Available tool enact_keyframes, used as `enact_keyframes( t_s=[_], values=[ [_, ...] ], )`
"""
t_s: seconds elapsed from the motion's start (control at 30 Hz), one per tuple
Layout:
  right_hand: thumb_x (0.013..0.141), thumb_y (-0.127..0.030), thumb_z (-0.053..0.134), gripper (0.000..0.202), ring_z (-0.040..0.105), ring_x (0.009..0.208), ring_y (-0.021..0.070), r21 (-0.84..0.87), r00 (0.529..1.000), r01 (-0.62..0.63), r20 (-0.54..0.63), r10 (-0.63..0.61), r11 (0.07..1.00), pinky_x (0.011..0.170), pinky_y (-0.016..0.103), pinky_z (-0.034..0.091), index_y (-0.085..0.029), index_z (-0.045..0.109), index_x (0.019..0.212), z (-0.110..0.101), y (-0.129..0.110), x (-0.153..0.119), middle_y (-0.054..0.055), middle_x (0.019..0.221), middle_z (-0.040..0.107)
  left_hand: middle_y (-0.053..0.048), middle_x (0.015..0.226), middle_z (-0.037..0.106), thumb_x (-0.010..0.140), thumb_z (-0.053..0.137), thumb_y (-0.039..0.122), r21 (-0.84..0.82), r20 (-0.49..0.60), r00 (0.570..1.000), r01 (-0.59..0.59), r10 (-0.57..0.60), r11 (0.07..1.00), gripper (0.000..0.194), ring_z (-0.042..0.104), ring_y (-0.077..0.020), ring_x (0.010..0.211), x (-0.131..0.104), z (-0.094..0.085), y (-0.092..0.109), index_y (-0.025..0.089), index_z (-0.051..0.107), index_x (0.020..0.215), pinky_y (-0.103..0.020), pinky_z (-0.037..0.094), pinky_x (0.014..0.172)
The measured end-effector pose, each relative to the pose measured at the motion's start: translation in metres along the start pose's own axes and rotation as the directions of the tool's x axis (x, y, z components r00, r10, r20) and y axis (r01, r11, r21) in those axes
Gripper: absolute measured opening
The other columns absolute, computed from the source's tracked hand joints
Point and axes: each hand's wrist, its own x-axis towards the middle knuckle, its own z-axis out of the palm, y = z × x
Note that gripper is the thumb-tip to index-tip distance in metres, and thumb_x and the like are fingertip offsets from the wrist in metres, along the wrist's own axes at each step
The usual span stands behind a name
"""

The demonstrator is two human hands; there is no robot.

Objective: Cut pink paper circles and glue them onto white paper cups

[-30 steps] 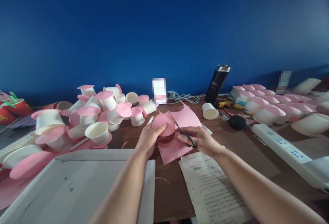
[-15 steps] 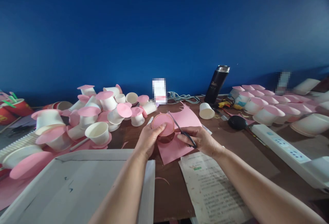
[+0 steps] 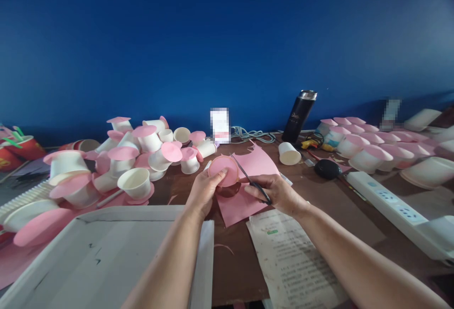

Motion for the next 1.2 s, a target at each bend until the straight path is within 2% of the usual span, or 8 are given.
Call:
enact_keyframes(
  t_s=[0.13, 0.37, 0.73, 0.93, 1.1, 1.2],
  values=[
    [0.072, -0.057, 0.066, 0.055, 0.031, 0.055, 0.0085, 0.003, 1.000, -0.007, 0.000, 0.007, 1.000, 0.047, 0.023, 0.027, -0.014, 0.072, 0.106, 0.0001, 0.0017, -0.0008, -0.001, 0.062, 0.048, -0.006, 0.074, 0.066, 0.065, 0.076, 0.042, 0.073, -0.063, 0.998, -0.023, 0.027, 0.997, 0.041, 0.056, -0.0112, 0.058, 0.0039, -0.0038, -0.0048, 0.011, 0.068, 0.091, -0.020, 0.040, 0.050],
    [0.072, -0.056, 0.067, 0.053, 0.029, 0.053, 0.0084, 0.029, 1.000, -0.014, 0.008, 0.013, 0.999, 0.045, 0.023, 0.026, -0.015, 0.072, 0.105, 0.0005, 0.0029, 0.0003, -0.002, 0.058, 0.044, -0.004, 0.073, 0.064, 0.066, 0.075, 0.043, 0.106, -0.081, 0.996, -0.015, 0.024, 0.994, 0.040, 0.051, -0.0091, 0.057, 0.0033, -0.0038, -0.0039, 0.012, 0.068, 0.090, -0.020, 0.038, 0.051],
    [0.073, -0.055, 0.067, 0.053, 0.034, 0.056, 0.0084, 0.048, 1.000, -0.011, 0.019, 0.010, 0.999, 0.047, 0.023, 0.030, -0.014, 0.072, 0.107, 0.0014, -0.0002, -0.0010, 0.000, 0.063, 0.049, 0.001, 0.061, 0.054, 0.064, 0.075, 0.045, 0.110, -0.113, 0.992, -0.035, 0.048, 0.993, 0.039, 0.041, -0.0058, 0.049, 0.0023, -0.0027, -0.0029, 0.012, 0.066, 0.082, -0.018, 0.033, 0.047],
    [0.072, -0.053, 0.069, 0.055, 0.031, 0.054, 0.0073, 0.113, 0.999, -0.027, 0.031, 0.024, 0.993, 0.047, 0.022, 0.028, -0.011, 0.071, 0.107, 0.0026, -0.0005, -0.0012, -0.003, 0.056, 0.042, 0.002, 0.057, 0.052, 0.063, 0.075, 0.047, 0.101, -0.136, 0.990, -0.022, 0.036, 0.995, 0.039, 0.040, -0.0057, 0.047, 0.0020, -0.0021, -0.0016, 0.013, 0.064, 0.079, -0.018, 0.032, 0.045],
    [0.072, -0.052, 0.069, 0.053, 0.035, 0.057, 0.0077, 0.123, 0.998, -0.056, 0.035, 0.053, 0.991, 0.049, 0.021, 0.033, -0.012, 0.071, 0.107, 0.0023, -0.0013, -0.0012, -0.001, 0.063, 0.049, 0.002, 0.057, 0.054, 0.064, 0.075, 0.045, 0.084, -0.116, 0.993, -0.030, 0.040, 0.996, 0.037, 0.041, -0.0054, 0.046, 0.0009, -0.0024, -0.0009, 0.012, 0.065, 0.078, -0.018, 0.032, 0.045],
    [0.073, -0.050, 0.068, 0.051, 0.037, 0.057, 0.0081, 0.110, 0.998, -0.051, 0.037, 0.047, 0.993, 0.050, 0.022, 0.035, -0.013, 0.070, 0.108, 0.0010, -0.0009, -0.0012, -0.001, 0.064, 0.052, -0.001, 0.062, 0.061, 0.065, 0.076, 0.042, 0.060, -0.078, 0.996, -0.035, 0.039, 0.998, 0.036, 0.047, -0.0070, 0.049, -0.0001, -0.0016, 0.0002, 0.012, 0.067, 0.082, -0.019, 0.035, 0.046]
  ],
)
